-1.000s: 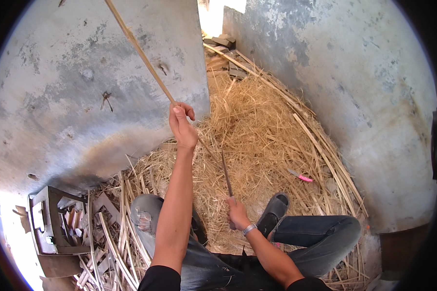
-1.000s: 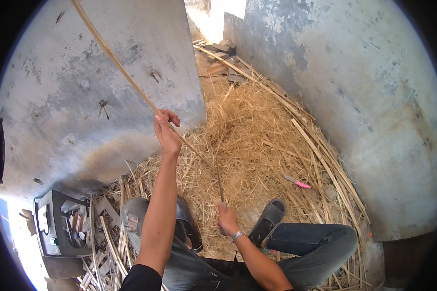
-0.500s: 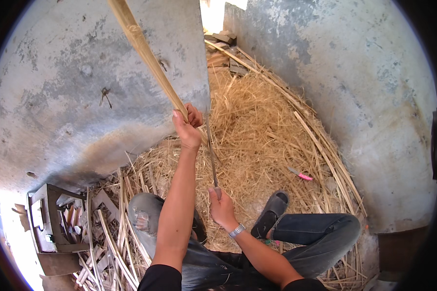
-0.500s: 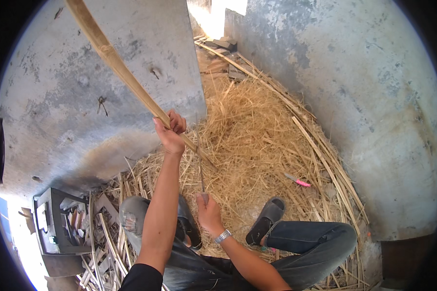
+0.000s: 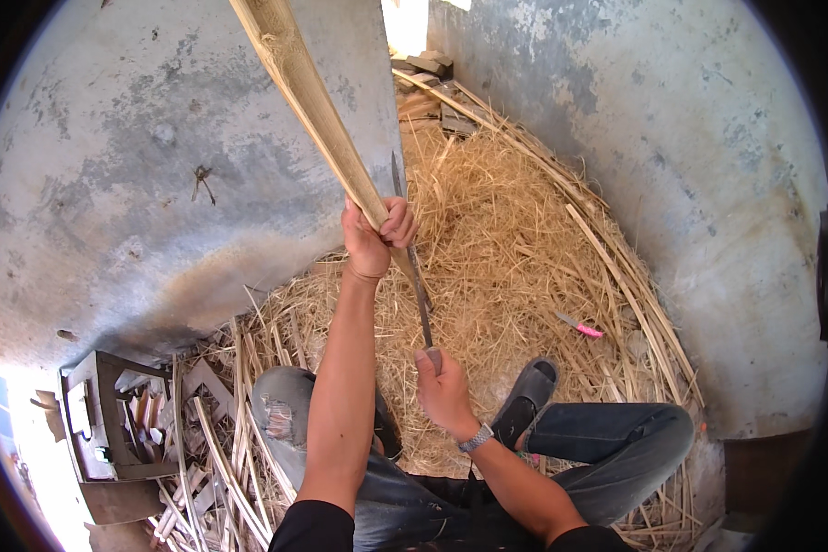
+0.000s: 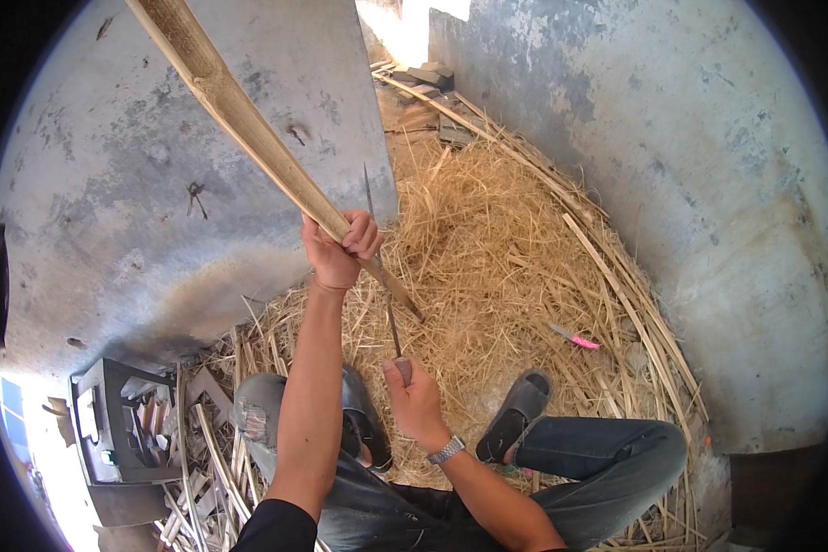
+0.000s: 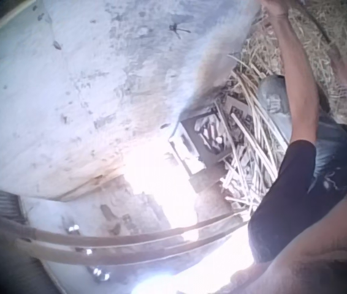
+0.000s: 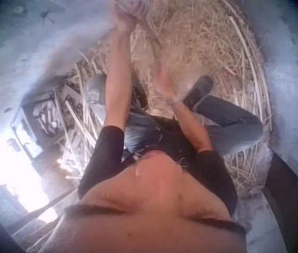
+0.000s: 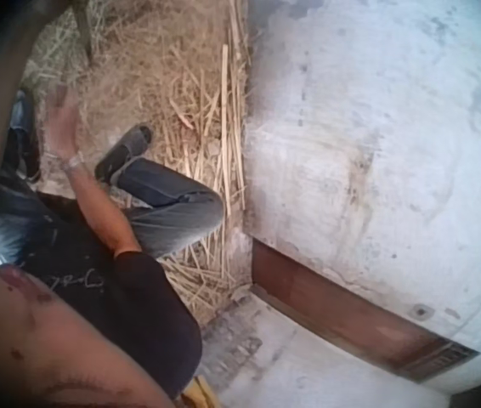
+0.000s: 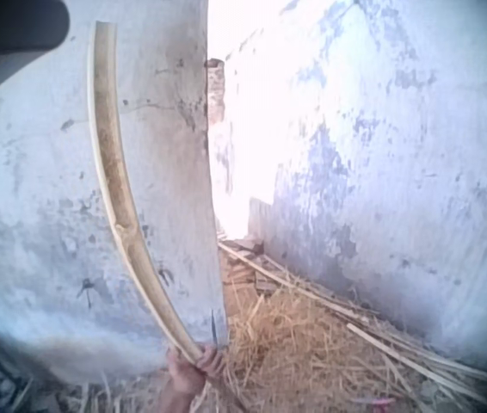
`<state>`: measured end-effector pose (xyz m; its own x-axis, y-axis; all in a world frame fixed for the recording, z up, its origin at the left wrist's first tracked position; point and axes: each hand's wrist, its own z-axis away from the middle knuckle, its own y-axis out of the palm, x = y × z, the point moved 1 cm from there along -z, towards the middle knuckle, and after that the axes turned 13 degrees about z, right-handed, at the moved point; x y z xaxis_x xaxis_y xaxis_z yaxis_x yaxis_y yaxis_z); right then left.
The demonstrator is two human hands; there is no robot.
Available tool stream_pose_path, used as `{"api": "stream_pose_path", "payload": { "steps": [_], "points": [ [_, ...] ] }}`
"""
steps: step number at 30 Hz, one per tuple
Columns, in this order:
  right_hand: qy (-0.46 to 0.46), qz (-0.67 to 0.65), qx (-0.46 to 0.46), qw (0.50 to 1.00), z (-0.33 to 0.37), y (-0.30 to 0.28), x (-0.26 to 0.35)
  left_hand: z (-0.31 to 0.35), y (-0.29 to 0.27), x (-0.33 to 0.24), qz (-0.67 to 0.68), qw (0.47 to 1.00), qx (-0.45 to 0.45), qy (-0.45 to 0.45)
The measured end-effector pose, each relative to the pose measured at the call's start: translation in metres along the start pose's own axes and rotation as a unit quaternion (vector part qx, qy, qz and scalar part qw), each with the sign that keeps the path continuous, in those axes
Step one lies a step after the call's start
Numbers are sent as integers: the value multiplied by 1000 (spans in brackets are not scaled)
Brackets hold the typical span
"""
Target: The person sits on a straw-covered floor and uses a knife to shave a thin bamboo strip. They hold the strip with one hand and repeatedly slide the blade along its length, eventually handling another bamboo strip in the same manner.
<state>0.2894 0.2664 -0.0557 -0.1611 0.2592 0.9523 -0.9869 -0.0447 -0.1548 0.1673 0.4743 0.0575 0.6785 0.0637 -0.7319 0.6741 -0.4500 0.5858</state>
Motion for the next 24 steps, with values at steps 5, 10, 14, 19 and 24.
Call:
{"api": "stream_pose_path", "payload": {
  "steps": [5, 10, 14, 19, 24],
  "points": [
    [71, 55, -23, 996, -17, 1, -96, 3, 0, 1, 15, 1000, 18, 10],
    [208, 120, 23, 970, -16, -50, -192, 15, -14, -8, 24, 999, -27, 33],
    [265, 59, 4, 962, -25, -52, -187, 19, -2, -8, -25, 988, -114, 97],
    [215, -45, -33, 975, -25, -72, -94, 33, 15, -77, 7, 958, -195, 212],
    [101, -93, -151, 979, -24, -97, 0, 77, 72, -175, 90, 948, -109, 286]
  ]
}}
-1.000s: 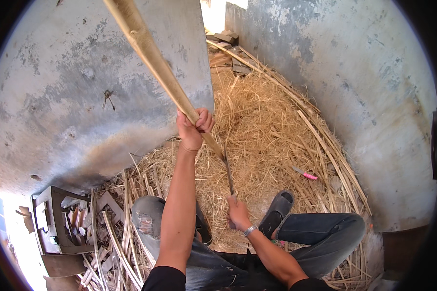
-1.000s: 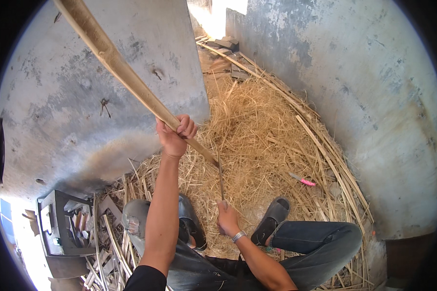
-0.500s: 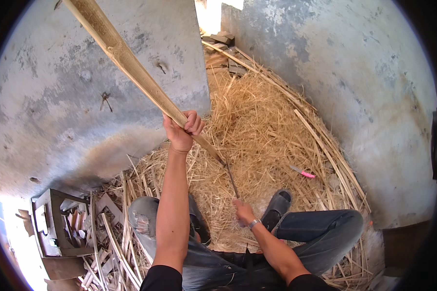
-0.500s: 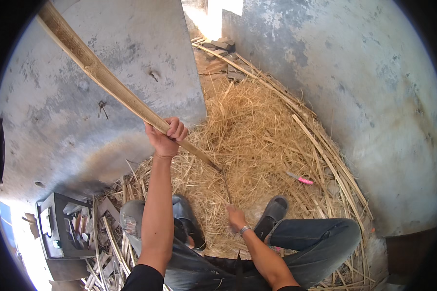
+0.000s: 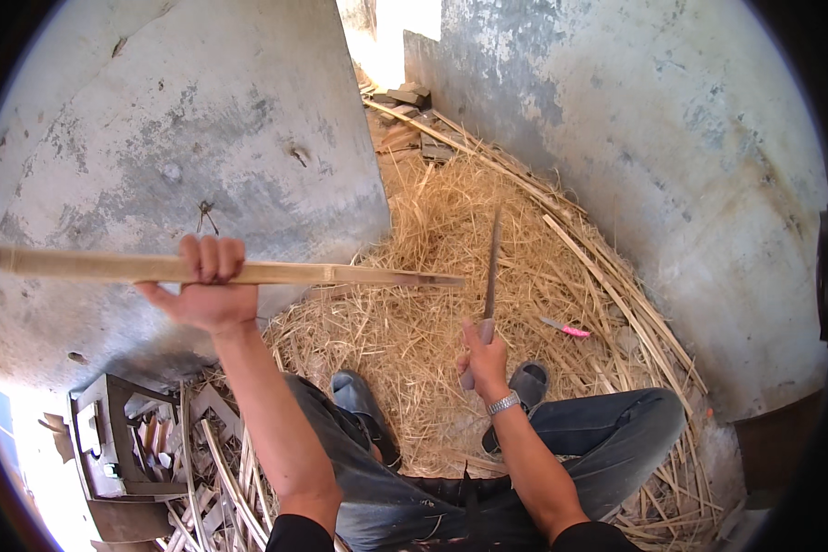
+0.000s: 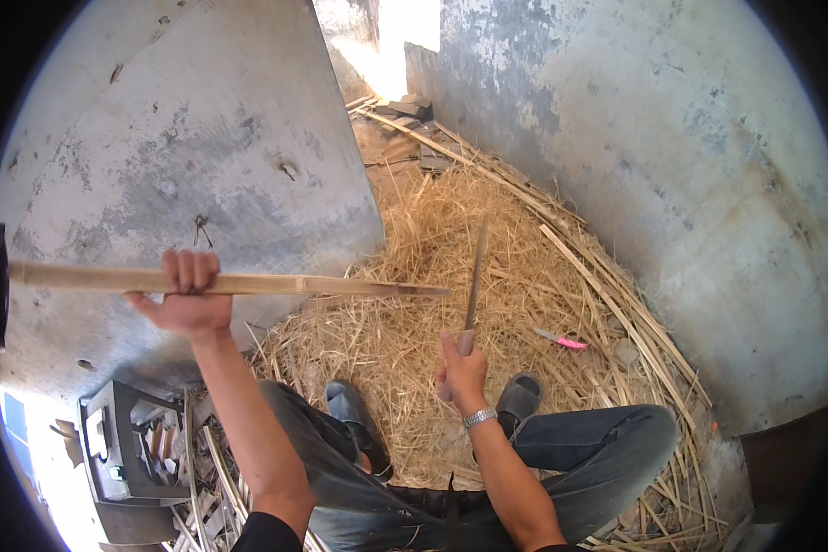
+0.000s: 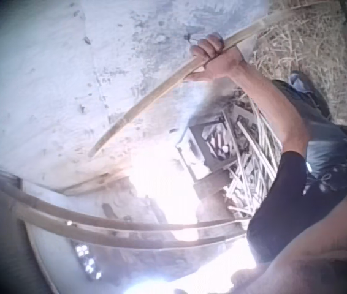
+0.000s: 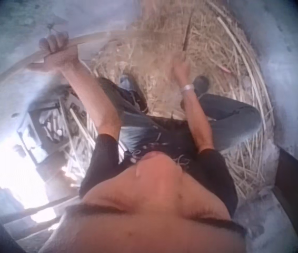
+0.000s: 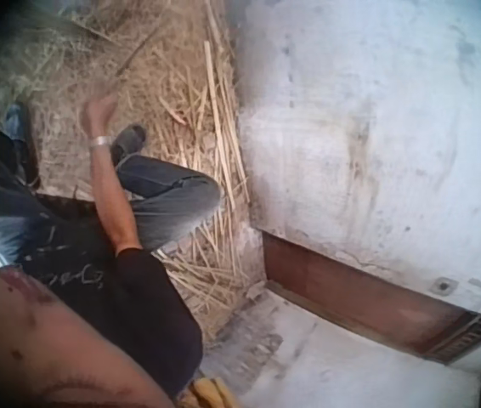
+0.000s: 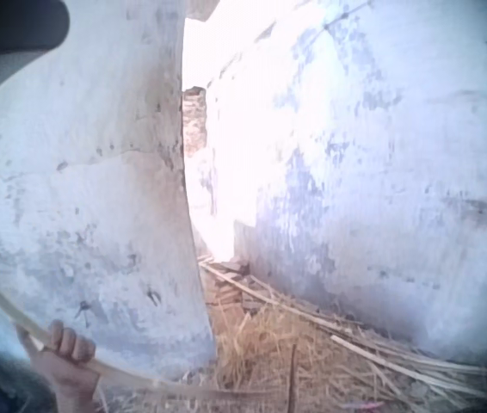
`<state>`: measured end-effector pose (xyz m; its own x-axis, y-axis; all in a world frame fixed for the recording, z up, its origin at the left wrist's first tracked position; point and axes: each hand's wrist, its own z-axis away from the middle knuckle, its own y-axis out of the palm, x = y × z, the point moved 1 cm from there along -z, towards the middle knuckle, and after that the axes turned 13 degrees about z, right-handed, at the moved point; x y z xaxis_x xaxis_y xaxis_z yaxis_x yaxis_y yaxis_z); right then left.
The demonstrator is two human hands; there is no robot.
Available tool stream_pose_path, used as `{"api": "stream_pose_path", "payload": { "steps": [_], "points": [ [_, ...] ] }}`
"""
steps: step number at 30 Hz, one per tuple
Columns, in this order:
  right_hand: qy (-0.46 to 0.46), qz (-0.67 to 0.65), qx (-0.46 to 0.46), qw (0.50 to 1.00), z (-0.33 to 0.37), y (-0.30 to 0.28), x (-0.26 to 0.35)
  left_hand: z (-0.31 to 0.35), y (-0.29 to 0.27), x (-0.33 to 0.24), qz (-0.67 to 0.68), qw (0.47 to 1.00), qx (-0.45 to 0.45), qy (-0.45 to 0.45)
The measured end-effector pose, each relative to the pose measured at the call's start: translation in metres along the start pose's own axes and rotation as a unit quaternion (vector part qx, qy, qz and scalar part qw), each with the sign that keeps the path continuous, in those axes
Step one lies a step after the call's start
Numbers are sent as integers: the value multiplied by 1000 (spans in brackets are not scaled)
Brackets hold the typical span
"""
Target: The person sits on a straw-covered floor and uses a knife to shave a thin bamboo strip. They hold the strip with one hand and repeatedly slide the blade along its length, eventually handling another bamboo strip in the same manner.
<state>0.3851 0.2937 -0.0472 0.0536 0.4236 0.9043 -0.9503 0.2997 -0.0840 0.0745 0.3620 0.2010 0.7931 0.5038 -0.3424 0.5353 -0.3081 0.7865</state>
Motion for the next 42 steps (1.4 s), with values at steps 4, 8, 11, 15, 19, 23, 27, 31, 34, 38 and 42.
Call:
{"api": "stream_pose_path", "payload": {
  "steps": [4, 8, 11, 15, 19, 23, 27, 31, 34, 38, 42],
  "points": [
    [-27, -194, -62, 979, 1, -24, 44, 36, 7, -53, 57, 978, -150, 131],
    [-145, -321, -53, 934, -9, -50, 51, 114, -33, -93, 210, 963, -132, 108],
    [-135, -419, 14, 898, 9, -61, 75, 192, -73, -106, 227, 939, -232, 118],
    [-97, -434, 15, 896, 64, -68, 116, 262, -106, -109, 251, 861, -408, 173],
    [-72, -314, 50, 945, 82, -53, 91, 273, -134, -125, 304, 838, -420, 172],
    [-83, -280, 89, 952, 120, -42, 89, 269, -123, -117, 316, 849, -391, 162],
    [-77, -299, 132, 942, 152, -43, 99, 272, -106, -107, 324, 856, -374, 149],
    [-102, -328, 142, 928, 173, -54, 124, 278, -90, -95, 352, 850, -369, 134],
    [-141, -293, 140, 935, 187, -63, 144, 286, -80, -87, 375, 838, -378, 115],
    [-196, -209, 119, 951, 198, -71, 153, 293, -81, -81, 351, 841, -399, 99],
    [-184, -194, 138, 954, 194, -76, 149, 309, -105, -79, 299, 872, -376, 94]
  ]
}}
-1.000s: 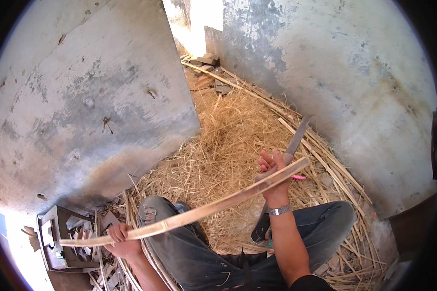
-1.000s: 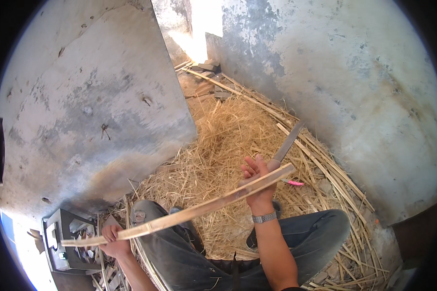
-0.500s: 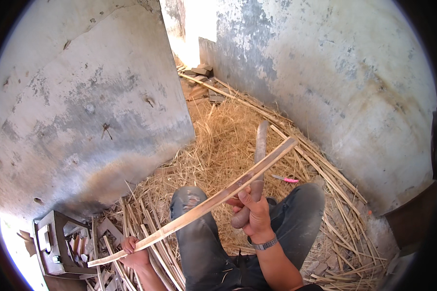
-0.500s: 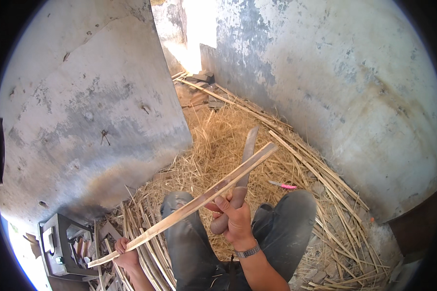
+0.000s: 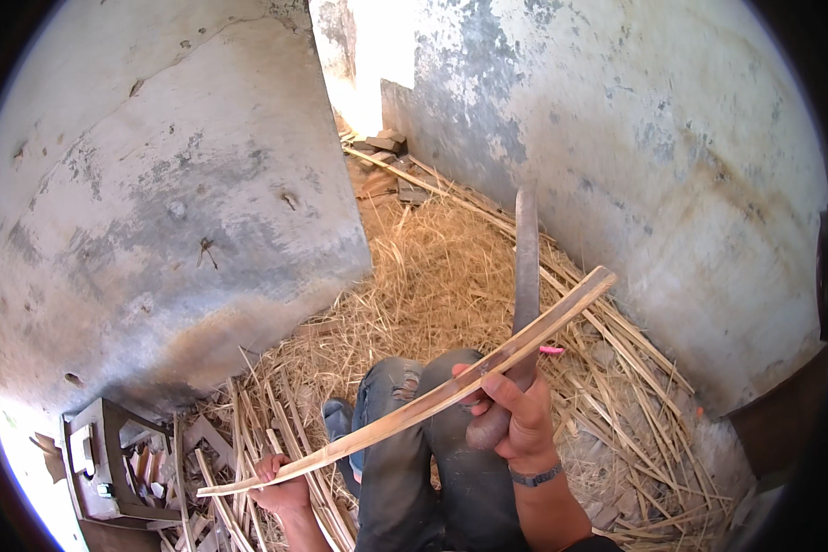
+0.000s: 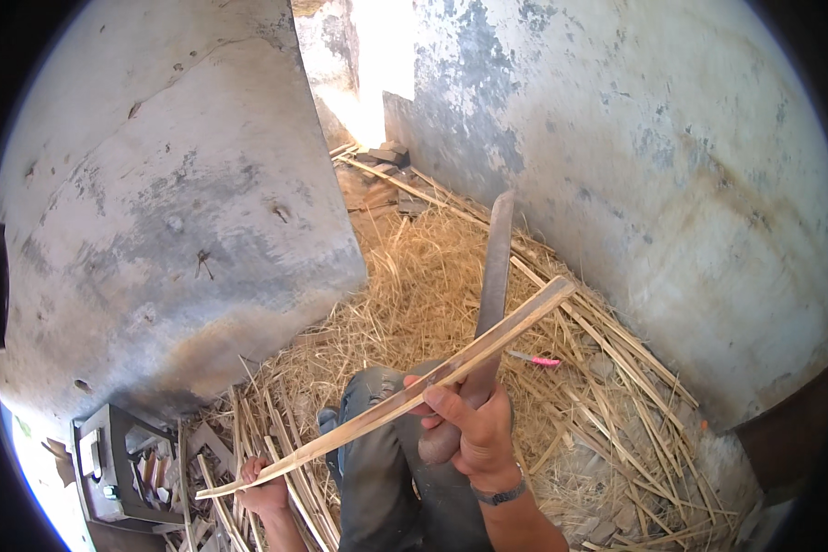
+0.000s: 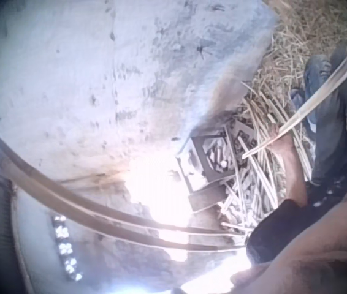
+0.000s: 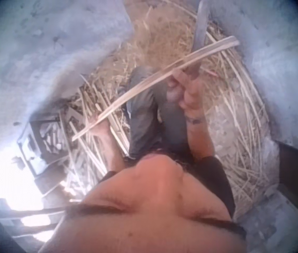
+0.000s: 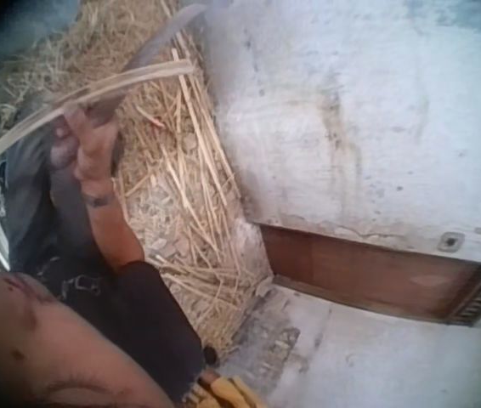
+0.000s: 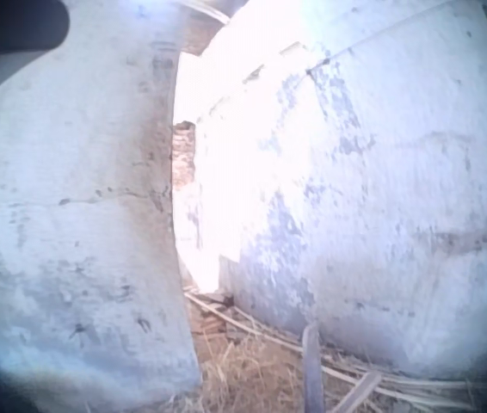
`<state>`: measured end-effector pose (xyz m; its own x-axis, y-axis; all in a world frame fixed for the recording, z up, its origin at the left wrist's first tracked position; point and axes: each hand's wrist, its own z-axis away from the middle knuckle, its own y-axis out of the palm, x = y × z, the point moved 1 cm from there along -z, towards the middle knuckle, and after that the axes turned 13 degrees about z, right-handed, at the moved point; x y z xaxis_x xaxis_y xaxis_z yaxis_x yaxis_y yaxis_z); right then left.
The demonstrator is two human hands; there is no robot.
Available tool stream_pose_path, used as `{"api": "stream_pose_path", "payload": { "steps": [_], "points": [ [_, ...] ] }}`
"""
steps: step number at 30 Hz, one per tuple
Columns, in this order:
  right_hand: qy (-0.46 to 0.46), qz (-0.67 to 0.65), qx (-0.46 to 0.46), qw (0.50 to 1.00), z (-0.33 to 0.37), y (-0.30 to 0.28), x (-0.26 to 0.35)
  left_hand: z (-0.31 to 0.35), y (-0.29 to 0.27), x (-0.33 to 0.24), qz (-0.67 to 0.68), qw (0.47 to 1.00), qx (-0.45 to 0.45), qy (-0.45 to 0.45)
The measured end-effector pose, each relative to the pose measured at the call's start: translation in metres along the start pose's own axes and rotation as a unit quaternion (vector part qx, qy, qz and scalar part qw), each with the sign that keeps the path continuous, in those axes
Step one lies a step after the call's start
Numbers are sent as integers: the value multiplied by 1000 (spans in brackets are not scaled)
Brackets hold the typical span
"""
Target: The person sits on a straw-covered floor and uses a knife to shave a thin bamboo strip. They hold the strip with one hand and repeatedly slide the blade along its length, eventually handling another bamboo strip in the same manner.
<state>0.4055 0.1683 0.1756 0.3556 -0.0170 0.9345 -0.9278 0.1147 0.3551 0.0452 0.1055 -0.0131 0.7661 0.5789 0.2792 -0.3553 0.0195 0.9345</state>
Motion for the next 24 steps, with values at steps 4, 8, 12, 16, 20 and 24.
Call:
{"api": "stream_pose_path", "payload": {
  "steps": [4, 8, 12, 16, 20, 24],
  "points": [
    [12, -24, -65, 998, -20, -27, -15, 29, 16, 49, -233, 962, -142, -10],
    [20, -17, -121, 992, -51, -51, -42, 91, 36, 63, -587, 718, -101, -360],
    [30, 0, -141, 990, -66, -67, -49, 89, 119, 98, -773, 122, 381, -492],
    [53, 5, -129, 990, -74, -79, -66, 94, 203, 172, -795, -107, 527, -281],
    [65, 2, -139, 988, -75, -74, -69, 131, 256, 227, -774, -201, 587, -130],
    [60, -10, -150, 987, -71, -75, -75, 140, 279, 260, -733, -237, 637, 9]
  ]
}}
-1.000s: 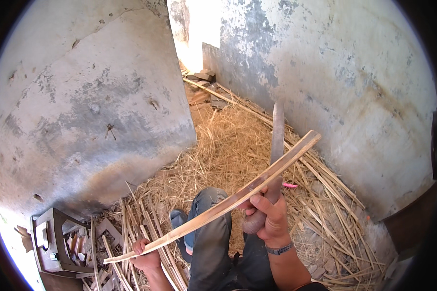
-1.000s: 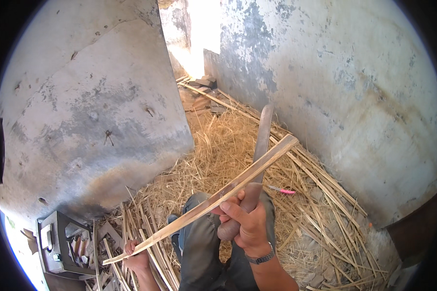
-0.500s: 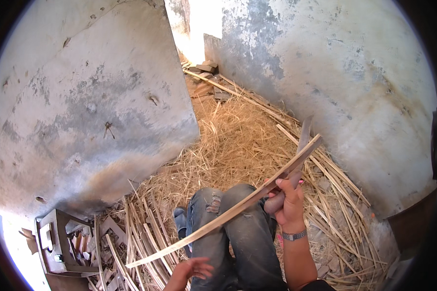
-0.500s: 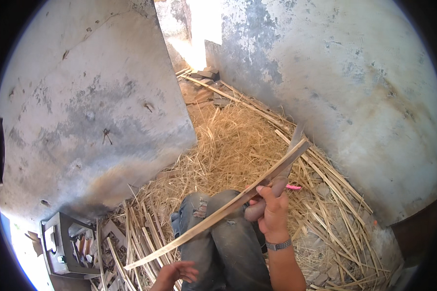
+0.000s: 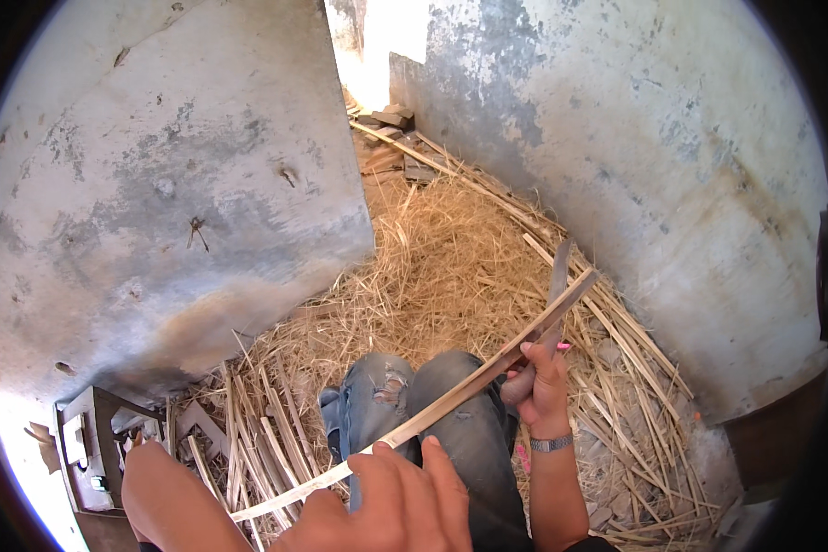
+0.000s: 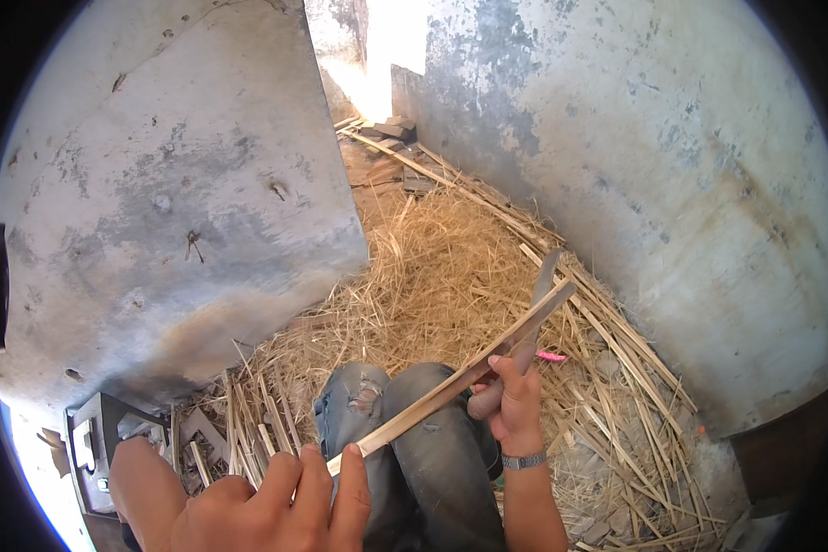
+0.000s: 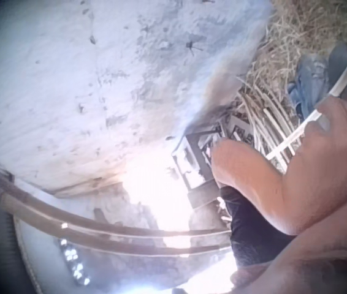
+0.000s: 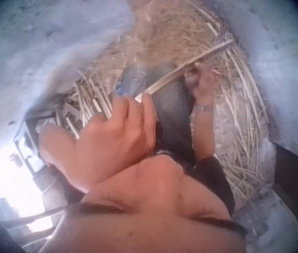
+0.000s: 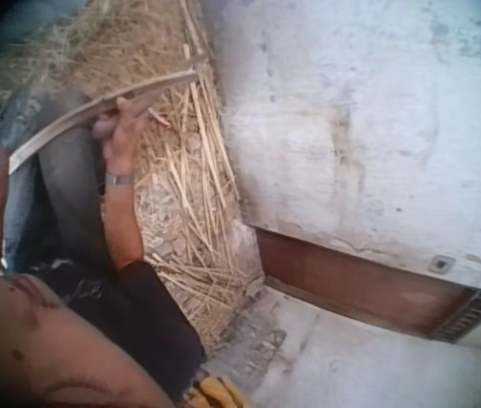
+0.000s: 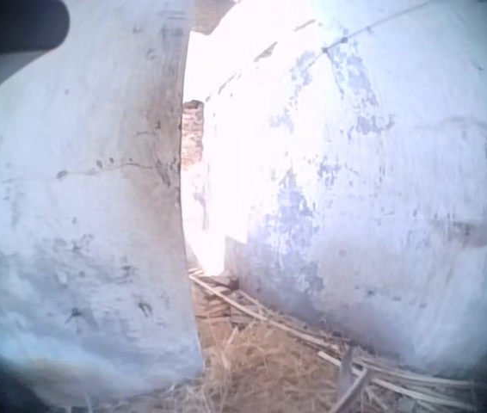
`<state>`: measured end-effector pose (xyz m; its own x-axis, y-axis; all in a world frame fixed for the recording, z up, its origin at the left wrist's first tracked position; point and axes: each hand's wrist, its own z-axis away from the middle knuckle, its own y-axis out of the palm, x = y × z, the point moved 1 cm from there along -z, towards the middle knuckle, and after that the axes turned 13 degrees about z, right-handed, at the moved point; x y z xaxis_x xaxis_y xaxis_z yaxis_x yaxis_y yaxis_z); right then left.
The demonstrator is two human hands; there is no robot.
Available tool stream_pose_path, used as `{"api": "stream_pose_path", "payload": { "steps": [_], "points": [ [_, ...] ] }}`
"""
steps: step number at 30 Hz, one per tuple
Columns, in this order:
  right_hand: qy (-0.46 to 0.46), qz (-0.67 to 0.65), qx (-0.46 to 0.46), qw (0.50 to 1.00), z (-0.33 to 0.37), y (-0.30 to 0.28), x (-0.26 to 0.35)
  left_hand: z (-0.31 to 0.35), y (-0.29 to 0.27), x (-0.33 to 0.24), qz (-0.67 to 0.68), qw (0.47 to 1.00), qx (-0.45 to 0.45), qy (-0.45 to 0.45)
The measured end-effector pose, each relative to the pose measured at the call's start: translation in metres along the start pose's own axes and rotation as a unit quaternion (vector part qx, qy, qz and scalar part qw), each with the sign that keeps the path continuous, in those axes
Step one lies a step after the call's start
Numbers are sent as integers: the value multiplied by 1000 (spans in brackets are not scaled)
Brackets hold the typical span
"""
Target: The person sits on a straw-covered floor and uses a knife to shave a thin bamboo strip. They hold the strip with one hand and repeatedly slide the blade along its length, eventually handling another bamboo strip in the same manner.
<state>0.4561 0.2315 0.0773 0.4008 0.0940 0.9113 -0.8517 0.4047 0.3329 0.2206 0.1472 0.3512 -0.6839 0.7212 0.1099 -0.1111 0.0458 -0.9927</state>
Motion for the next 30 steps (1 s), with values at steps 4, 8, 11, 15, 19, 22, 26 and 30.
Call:
{"api": "stream_pose_path", "payload": {
  "steps": [4, 8, 11, 15, 19, 22, 26, 30],
  "points": [
    [14, 24, 4, 1000, -6, 2, -7, -25, 2, 6, 9, 1000, 24, -4],
    [25, 9, -15, 1000, -17, -15, -13, -63, 62, 21, 106, 991, 79, -19],
    [35, 11, -12, 999, -17, -23, -14, -66, 129, 52, 193, 970, 121, -83],
    [47, 59, -2, 997, -17, -20, -16, -12, 235, 50, 341, 889, 218, -214],
    [70, 78, -108, 989, -37, -74, -62, 25, 292, 12, 387, 884, 41, -259],
    [61, 162, -256, 951, -59, -133, -106, 31, 301, 1, 436, 856, -24, -279],
    [83, 376, -413, 826, -84, -240, -164, 21, 291, -9, 441, 850, -61, -283],
    [194, 618, -454, 612, -104, -227, -166, 19, 296, -13, 500, 799, -60, -329]
  ]
}}
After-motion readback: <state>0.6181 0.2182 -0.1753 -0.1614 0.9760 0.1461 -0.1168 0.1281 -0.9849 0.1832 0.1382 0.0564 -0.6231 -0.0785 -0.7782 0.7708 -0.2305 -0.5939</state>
